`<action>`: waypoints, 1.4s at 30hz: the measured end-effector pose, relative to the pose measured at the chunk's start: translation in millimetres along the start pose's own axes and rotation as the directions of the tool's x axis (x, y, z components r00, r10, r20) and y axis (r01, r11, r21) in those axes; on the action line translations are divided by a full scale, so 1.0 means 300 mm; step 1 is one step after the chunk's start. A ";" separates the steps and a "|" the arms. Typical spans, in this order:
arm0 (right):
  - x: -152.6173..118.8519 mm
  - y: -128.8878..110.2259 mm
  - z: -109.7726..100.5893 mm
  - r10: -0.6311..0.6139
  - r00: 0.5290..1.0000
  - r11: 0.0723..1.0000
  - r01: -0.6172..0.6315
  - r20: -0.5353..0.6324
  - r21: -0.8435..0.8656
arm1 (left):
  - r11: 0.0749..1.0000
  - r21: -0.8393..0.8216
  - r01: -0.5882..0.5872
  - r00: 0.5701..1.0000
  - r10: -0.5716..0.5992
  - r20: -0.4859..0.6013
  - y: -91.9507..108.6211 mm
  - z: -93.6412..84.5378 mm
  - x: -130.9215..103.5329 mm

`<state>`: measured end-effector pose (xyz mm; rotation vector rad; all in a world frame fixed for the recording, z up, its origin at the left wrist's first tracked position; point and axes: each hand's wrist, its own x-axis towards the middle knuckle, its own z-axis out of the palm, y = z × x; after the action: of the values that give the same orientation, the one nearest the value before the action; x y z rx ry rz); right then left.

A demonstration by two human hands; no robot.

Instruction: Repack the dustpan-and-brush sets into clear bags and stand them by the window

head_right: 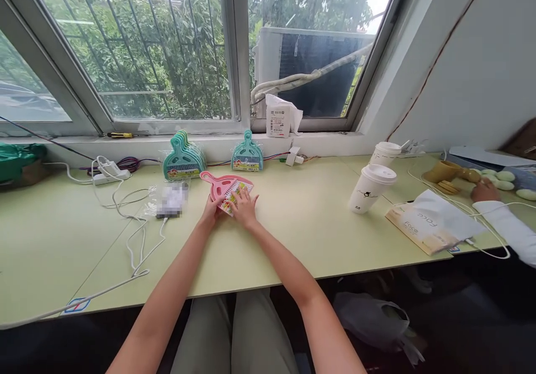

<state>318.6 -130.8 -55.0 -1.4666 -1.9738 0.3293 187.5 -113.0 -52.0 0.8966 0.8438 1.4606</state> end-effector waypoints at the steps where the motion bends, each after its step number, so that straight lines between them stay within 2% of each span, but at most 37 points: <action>1: -0.005 0.003 -0.001 0.011 1.000 1.000 -0.010 -0.016 0.018 | 1.000 0.000 -0.012 1.000 0.012 0.013 -0.003 -0.003 0.000; 3: -0.005 0.014 -0.005 0.053 0.994 0.994 -0.044 -0.093 0.096 | 1.000 -0.004 -0.031 0.999 0.031 0.042 -0.009 -0.005 -0.001; 5: 0.004 0.027 -0.005 0.163 0.965 0.960 -0.106 -0.207 0.260 | 0.999 -0.003 -0.038 0.998 0.038 0.050 -0.012 -0.006 -0.001; 7: 0.014 0.043 -0.002 0.307 0.925 0.846 -0.156 -0.226 0.510 | 0.999 0.006 -0.045 0.997 0.045 0.058 -0.012 -0.005 -0.004; 10: 0.024 0.075 0.003 0.394 0.919 0.516 -0.215 -0.007 0.829 | 0.996 0.054 -0.069 0.994 0.064 0.091 -0.004 -0.003 -0.015; 12: 0.024 0.095 0.000 0.383 0.915 0.298 -0.254 0.128 0.920 | 0.991 0.097 -0.091 0.990 0.080 0.114 0.005 -0.001 -0.025; 14: 0.022 0.108 -0.006 0.359 0.912 0.153 -0.266 0.197 0.952 | 0.985 0.130 -0.110 0.988 0.093 0.127 0.015 0.003 -0.037; 16: 0.019 0.112 -0.016 0.319 0.920 0.087 -0.268 0.228 0.959 | 0.979 0.172 -0.109 0.987 0.086 0.138 0.027 0.007 -0.046; 18: 0.018 0.111 -0.026 0.296 0.924 0.070 -0.272 0.241 0.960 | 0.963 0.255 -0.091 0.990 0.060 0.127 0.046 0.002 -0.047; 19: 0.017 0.110 -0.032 0.293 0.925 0.068 -0.273 0.242 0.960 | 0.944 0.318 -0.085 0.994 0.061 0.086 0.059 -0.007 -0.045; 21: 0.014 0.111 -0.041 0.298 0.924 0.073 -0.271 0.238 0.960 | 0.863 0.495 -0.096 0.984 0.157 -0.083 0.095 -0.043 -0.034; 22: 0.013 0.113 -0.045 0.299 0.924 0.081 -0.272 0.237 0.959 | 0.790 0.605 -0.101 0.948 0.261 -0.183 0.117 -0.072 -0.025; 23: 0.011 0.114 -0.049 0.299 0.924 0.091 -0.276 0.238 0.957 | 0.690 0.718 -0.091 0.884 0.387 -0.260 0.140 -0.106 -0.016; 24: 0.009 0.116 -0.052 0.301 0.924 0.102 -0.279 0.238 0.955 | 0.569 0.820 -0.058 0.810 0.507 -0.295 0.164 -0.145 -0.006; 25: 0.008 0.117 -0.055 0.304 0.922 0.111 -0.283 0.239 0.953 | 0.448 0.894 -0.007 0.754 0.590 -0.289 0.186 -0.187 0.004; 26: 0.008 0.117 -0.057 0.305 0.922 0.117 -0.287 0.241 0.951 | 0.343 0.938 0.052 0.730 0.628 -0.271 0.206 -0.229 0.014; 27: 0.007 0.116 -0.059 0.305 0.921 0.120 -0.290 0.243 0.949 | 0.262 0.959 0.107 0.727 0.638 -0.255 0.222 -0.268 0.024; 28: 0.007 0.114 -0.060 0.305 0.920 0.119 -0.294 0.247 0.948 | 0.201 0.969 0.146 0.742 0.625 -0.242 0.233 -0.302 0.032; 30: 0.007 0.109 -0.064 0.302 0.920 0.114 -0.297 0.251 0.948 | 0.125 0.976 0.176 0.800 0.560 -0.216 0.237 -0.350 0.045; 33: 0.004 0.103 -0.070 0.280 0.927 0.106 -0.286 0.248 0.952 | 0.079 0.989 0.123 0.879 0.455 -0.146 0.206 -0.365 0.052; 35: 0.002 0.102 -0.074 0.268 0.932 0.103 -0.279 0.243 0.955 | 0.075 0.994 0.084 0.902 0.418 -0.108 0.171 -0.344 0.051; 37: 0.003 0.105 -0.078 0.272 0.933 0.102 -0.274 0.238 0.956 | 0.100 0.994 0.050 0.905 0.415 -0.087 0.135 -0.307 0.046; 40: 0.012 0.118 -0.087 0.295 0.925 0.107 -0.280 0.238 0.954 | 0.205 0.977 -0.056 0.906 0.421 -0.037 0.095 -0.236 0.035; 42: 0.021 0.132 -0.101 0.308 0.917 0.121 -0.300 0.252 0.946 | 0.337 0.933 -0.130 0.903 0.429 -0.029 0.078 -0.190 0.027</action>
<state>366.6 -116.6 -51.8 -0.8612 -0.8662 1.4843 125.8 -107.2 -55.9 1.7868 1.9111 1.3535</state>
